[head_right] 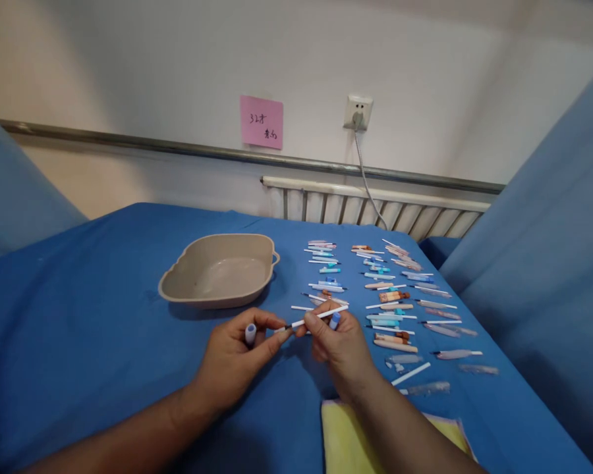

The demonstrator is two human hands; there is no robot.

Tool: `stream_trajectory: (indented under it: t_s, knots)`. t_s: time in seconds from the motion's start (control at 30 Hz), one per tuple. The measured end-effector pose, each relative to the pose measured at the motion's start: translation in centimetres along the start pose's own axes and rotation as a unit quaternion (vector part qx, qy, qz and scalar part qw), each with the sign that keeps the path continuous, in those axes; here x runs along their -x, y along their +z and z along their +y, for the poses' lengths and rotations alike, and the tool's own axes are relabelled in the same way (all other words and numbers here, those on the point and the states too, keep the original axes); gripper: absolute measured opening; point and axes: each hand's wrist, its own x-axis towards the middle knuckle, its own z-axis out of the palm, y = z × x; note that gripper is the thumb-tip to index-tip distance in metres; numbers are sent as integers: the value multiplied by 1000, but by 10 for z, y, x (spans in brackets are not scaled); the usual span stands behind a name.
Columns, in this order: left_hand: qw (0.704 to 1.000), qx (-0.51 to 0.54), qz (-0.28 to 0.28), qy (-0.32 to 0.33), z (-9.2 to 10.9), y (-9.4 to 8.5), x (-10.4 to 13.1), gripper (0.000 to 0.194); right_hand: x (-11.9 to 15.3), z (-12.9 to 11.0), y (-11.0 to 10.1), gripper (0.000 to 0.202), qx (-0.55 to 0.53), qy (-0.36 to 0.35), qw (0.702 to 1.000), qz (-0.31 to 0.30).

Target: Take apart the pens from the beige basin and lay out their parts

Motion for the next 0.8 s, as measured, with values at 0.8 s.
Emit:
stream_trajectory:
  t_s: [0.8]
  knots:
    - [993, -81, 5, 91, -5, -3, 3, 12, 2, -4, 2, 27, -37, 17, 999, -6]
